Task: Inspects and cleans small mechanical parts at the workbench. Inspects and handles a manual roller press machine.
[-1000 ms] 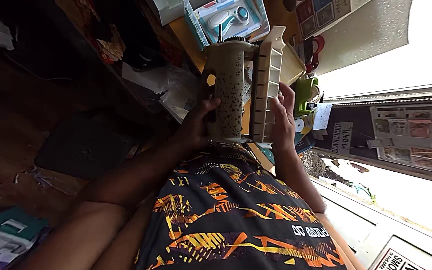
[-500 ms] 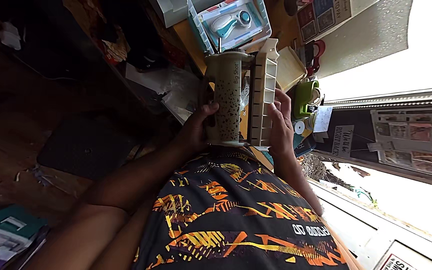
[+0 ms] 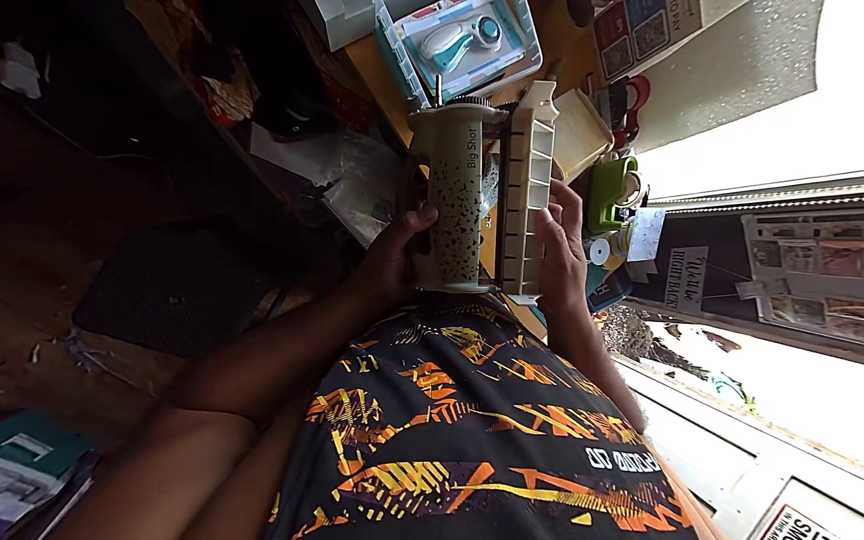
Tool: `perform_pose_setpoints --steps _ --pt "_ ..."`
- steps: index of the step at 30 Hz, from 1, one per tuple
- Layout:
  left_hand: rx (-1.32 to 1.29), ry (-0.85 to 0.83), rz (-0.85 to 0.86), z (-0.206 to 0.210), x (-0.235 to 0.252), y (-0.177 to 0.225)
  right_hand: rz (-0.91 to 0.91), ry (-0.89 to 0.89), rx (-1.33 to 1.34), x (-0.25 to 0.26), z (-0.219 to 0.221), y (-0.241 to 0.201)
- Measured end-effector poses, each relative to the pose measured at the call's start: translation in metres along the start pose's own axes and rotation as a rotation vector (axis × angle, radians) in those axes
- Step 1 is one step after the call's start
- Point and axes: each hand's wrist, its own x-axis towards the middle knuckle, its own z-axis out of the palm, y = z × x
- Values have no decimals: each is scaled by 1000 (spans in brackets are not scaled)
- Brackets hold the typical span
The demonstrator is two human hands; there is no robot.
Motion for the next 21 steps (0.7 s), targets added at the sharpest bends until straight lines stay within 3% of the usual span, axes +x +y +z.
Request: perform_pose_setpoints --steps 21 --pt "10 -27 -8 -1 -6 -2 -1 16 11 -7 2 1"
